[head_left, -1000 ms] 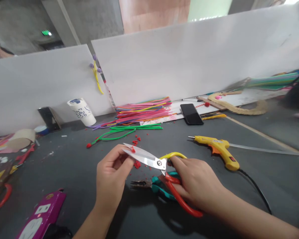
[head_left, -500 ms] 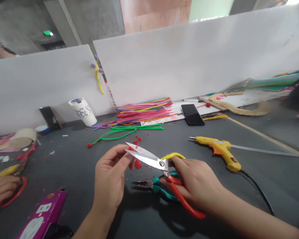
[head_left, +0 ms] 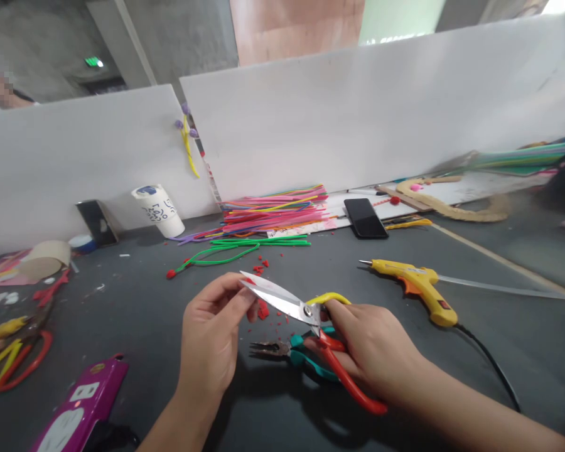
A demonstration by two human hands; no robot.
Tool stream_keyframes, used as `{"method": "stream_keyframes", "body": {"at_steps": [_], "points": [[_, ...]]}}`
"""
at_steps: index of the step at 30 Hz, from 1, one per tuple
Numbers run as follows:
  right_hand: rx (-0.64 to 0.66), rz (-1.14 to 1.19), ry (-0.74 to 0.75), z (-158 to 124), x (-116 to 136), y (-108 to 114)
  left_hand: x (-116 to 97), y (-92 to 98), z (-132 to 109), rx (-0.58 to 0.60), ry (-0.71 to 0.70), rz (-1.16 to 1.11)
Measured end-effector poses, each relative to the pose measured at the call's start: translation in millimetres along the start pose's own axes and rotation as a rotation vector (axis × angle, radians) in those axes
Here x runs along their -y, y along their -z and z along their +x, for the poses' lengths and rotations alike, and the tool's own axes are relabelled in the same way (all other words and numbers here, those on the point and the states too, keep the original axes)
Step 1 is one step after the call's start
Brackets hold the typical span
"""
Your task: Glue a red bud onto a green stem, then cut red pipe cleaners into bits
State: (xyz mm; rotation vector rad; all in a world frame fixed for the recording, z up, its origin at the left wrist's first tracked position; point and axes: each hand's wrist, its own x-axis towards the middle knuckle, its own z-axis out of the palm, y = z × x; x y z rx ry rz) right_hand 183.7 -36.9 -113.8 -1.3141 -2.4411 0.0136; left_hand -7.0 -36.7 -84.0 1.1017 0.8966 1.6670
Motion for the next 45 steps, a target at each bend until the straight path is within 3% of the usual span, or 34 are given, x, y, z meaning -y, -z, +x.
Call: {"method": "stream_keyframes", "body": {"at_steps": [33,36,45], "points": [[-0.048,-0.022,-0.003,-2,-2,-3,-4,0.0,3,-0.013,0.006,-0.034],[-0.035,0.149,-0.099,1,1,0,-4,0.0,3,0.017,0.086,-0.023],[0.114,1.135,-0.450,11,8,22,5,-10.3,-7,0.419,0.519,0.153]]}}
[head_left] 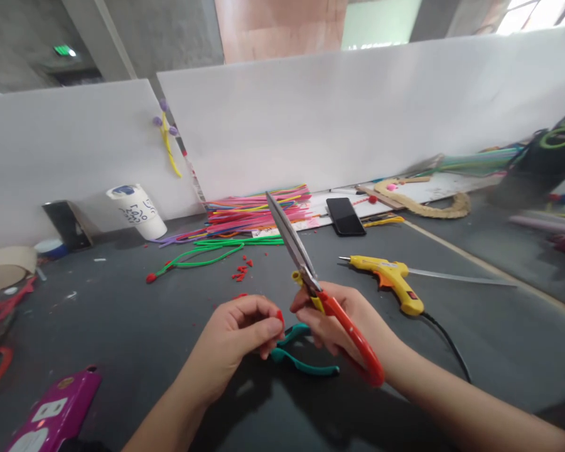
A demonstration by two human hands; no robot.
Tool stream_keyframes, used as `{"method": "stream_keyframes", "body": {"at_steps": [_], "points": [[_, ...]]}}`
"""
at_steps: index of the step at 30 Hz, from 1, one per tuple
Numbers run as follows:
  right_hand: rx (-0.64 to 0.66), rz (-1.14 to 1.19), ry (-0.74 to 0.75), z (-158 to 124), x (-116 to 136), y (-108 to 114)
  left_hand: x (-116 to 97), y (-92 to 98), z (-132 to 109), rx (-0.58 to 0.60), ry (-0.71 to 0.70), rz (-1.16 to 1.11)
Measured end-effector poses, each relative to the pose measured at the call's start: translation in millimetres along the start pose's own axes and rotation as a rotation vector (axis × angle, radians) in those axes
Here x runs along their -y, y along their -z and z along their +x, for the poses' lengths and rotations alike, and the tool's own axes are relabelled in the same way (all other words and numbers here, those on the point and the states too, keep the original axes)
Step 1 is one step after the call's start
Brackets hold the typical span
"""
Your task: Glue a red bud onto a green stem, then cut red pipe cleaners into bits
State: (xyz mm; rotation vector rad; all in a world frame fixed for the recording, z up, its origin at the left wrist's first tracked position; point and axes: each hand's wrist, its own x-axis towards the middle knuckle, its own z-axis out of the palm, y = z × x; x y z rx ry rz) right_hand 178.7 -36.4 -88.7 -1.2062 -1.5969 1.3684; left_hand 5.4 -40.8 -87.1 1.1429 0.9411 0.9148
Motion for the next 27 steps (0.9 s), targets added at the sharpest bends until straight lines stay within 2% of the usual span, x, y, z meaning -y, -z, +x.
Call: {"method": "stream_keyframes", "body": {"at_steps": [3,8,15,20,27], "points": [[0.075,0.123,-0.033,-0.7,1.5,0.8,4.9,-3.0,1.9,0.072,0.079,0.022],[0.131,0.153,-0.037,-1.5,1.6,-0.8,9.7,-2.8,3.7,0.108,0.128,0.035],[0.122,0.128,-0.122,0.9,-1.1,-1.3,6.5,-2.3,3.4,0.037,0.114,0.115],[0.170,0.121,-0.047,0.2,-1.1,-1.0,4.4,-3.4,3.4,0.033,0.127,0.145],[0.143,0.063,-0.045,1.4,-2.9,-3.5,0.8,-4.0,4.0,0.031,0.189,0.246]]}}
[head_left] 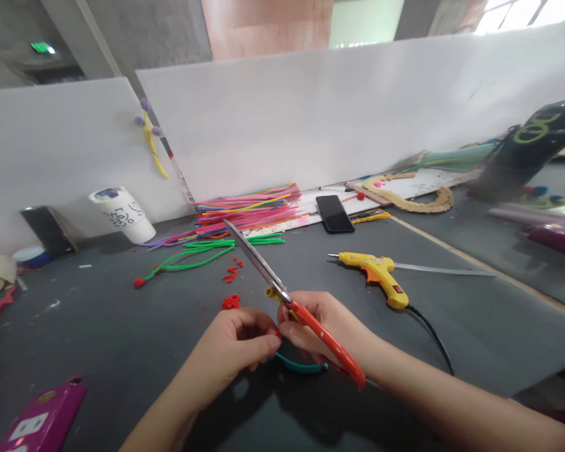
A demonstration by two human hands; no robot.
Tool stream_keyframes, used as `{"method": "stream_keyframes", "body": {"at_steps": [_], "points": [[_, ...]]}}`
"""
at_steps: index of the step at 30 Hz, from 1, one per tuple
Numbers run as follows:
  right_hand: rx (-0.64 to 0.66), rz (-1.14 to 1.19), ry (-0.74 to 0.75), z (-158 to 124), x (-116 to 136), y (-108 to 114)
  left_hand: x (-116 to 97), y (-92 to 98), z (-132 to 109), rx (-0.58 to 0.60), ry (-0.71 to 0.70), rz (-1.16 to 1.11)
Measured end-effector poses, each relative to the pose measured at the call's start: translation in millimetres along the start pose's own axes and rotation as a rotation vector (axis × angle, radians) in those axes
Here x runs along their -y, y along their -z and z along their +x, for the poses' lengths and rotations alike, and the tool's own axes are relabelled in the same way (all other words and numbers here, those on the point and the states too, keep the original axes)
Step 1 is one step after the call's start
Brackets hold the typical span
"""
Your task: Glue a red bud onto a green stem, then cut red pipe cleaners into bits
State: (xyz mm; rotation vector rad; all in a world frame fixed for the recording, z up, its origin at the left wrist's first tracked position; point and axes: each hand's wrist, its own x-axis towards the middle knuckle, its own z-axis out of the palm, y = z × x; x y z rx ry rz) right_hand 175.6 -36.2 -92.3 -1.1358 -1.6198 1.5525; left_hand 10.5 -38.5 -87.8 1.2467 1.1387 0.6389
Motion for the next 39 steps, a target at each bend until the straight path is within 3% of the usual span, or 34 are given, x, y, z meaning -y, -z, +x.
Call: {"method": "stream_keyframes", "body": {"at_steps": [8,19,25,31,39], "points": [[-0.173,-0.155,0.132,2,-7,-4,1,-5.4,-3,-0.224,-0.287,0.376],[-0.196,-0.171,0.123,2,-8,-8,6,-7.0,0,-0.210,-0.355,0.433],[-0.195,-0.428,0.177,-2,-3,4,2,0.4,-2,-0.339,-0.221,0.003],[-0.203,-0.900,0.243,-4,-8,10,-3,11.1,-1,-0.433,-0.330,-0.361],[-0.184,-1.200,0.340,-1,-19,8,-4,15.5,-7,-0.459,-0.481,-0.471]]}}
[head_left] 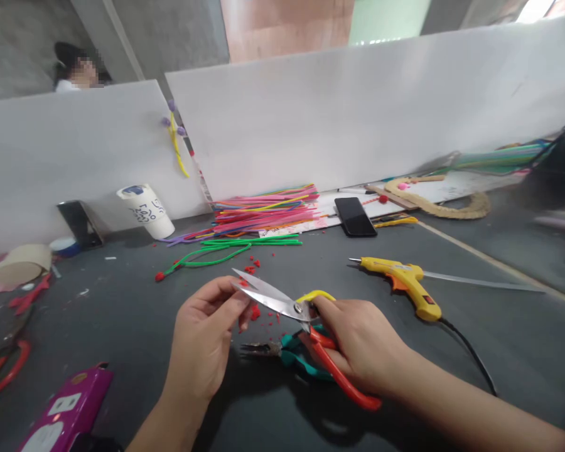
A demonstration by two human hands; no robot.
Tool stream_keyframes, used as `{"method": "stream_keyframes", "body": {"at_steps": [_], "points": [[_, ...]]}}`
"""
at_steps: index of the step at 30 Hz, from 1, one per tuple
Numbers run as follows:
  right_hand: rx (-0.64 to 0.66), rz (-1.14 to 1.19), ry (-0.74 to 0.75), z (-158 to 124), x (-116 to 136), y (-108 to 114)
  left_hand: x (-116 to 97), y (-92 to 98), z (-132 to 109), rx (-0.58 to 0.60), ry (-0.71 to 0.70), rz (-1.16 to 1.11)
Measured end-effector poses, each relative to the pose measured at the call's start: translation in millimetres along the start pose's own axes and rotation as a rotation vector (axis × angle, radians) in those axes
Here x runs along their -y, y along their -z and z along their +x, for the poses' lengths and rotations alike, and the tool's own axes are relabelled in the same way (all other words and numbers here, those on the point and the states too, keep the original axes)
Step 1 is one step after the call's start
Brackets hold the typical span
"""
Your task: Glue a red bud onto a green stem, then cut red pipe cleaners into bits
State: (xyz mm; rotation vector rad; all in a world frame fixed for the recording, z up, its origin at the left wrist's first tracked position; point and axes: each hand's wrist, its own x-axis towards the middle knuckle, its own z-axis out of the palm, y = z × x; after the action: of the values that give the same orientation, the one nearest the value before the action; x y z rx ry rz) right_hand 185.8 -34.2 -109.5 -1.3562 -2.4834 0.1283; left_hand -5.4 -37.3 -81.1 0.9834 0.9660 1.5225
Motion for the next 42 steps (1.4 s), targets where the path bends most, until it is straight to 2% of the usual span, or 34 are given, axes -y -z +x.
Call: {"method": "stream_keyframes", "body": {"at_steps": [13,42], "points": [[-0.066,-0.096,0.046,-0.5,-2.4,-2.2,0.3,-0.1,0.9,-0.004,-0.010,-0.084],[-0.024,-0.074,0.039,-1.3,2.0,-6.7,-4.6,-0.6,0.9,0.031,0.062,-0.127]]}}
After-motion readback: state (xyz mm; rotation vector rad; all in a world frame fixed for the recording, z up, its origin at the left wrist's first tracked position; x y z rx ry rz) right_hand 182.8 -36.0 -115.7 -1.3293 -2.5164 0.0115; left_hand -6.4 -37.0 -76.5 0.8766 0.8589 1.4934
